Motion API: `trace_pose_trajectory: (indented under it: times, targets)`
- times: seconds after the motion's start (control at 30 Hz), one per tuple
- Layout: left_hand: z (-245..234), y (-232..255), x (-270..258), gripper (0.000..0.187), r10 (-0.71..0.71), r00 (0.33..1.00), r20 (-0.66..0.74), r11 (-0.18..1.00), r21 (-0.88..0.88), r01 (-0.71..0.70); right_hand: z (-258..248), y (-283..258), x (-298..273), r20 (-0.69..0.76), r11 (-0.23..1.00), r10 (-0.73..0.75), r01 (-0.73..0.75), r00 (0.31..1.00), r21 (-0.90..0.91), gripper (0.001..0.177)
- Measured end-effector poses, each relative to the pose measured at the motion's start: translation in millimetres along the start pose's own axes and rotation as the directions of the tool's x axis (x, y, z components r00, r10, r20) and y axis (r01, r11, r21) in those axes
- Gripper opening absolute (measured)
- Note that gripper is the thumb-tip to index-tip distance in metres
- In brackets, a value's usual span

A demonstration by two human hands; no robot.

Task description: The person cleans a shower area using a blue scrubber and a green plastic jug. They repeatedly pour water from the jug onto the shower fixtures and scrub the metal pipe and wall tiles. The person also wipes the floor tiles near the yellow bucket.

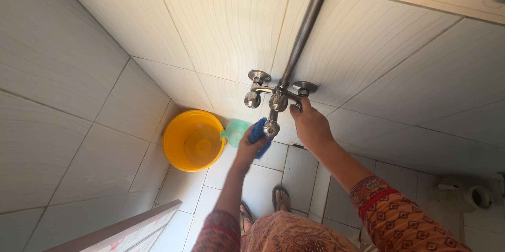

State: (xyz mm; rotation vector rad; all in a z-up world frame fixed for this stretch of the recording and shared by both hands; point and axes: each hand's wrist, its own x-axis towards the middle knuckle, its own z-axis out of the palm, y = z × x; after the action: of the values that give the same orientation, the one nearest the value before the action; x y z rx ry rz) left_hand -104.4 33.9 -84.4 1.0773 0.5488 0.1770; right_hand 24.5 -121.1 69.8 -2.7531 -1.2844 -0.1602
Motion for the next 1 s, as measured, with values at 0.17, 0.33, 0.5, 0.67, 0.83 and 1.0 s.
trace_pose_trajectory:
  times: [0.17, 0.33, 0.5, 0.67, 0.83, 1.0]
  targets:
    - [36.1, 13.5, -2.5, 0.073, 0.339, 0.931, -0.138, 0.882, 0.391, -0.263, 2.9, -0.4, -2.5, -0.023, 1.000, -0.006, 0.006, 1.000, -0.002, 0.039]
    - [38.6, 24.0, -3.4, 0.061, 0.207, 0.954, -0.215, 0.840, 0.539, -0.061, 3.1, -0.3, -1.0, -0.025, 1.000, 0.002, -0.001, 1.000, 0.019, 0.039]
    - [11.9, 37.3, -14.1, 0.052, 0.227, 0.945, -0.236, 0.708, 0.706, 0.006, 3.0, 2.7, -2.6, -0.012, 0.999, -0.014, 0.014, 1.000, 0.041, 0.035]
    - [4.1, 79.2, -16.7, 0.062, 0.378, 0.820, -0.430, 0.824, 0.560, -0.087, 5.5, 4.3, -2.0, -0.006, 1.000, -0.003, 0.003, 1.000, 0.029, 0.033]
    - [45.5, 137.6, 24.3, 0.072, 0.543, 0.792, -0.277, 0.684, 0.693, -0.227, 11.0, 6.7, 1.0, -0.002, 1.000, -0.015, 0.015, 1.000, 0.006, 0.035]
    - [89.8, 156.7, 61.3, 0.058, 0.449, 0.822, -0.350, 0.439, 0.888, 0.138, 11.2, 5.3, 0.1, -0.038, 1.000, -0.015, 0.015, 0.999, 0.007, 0.032]
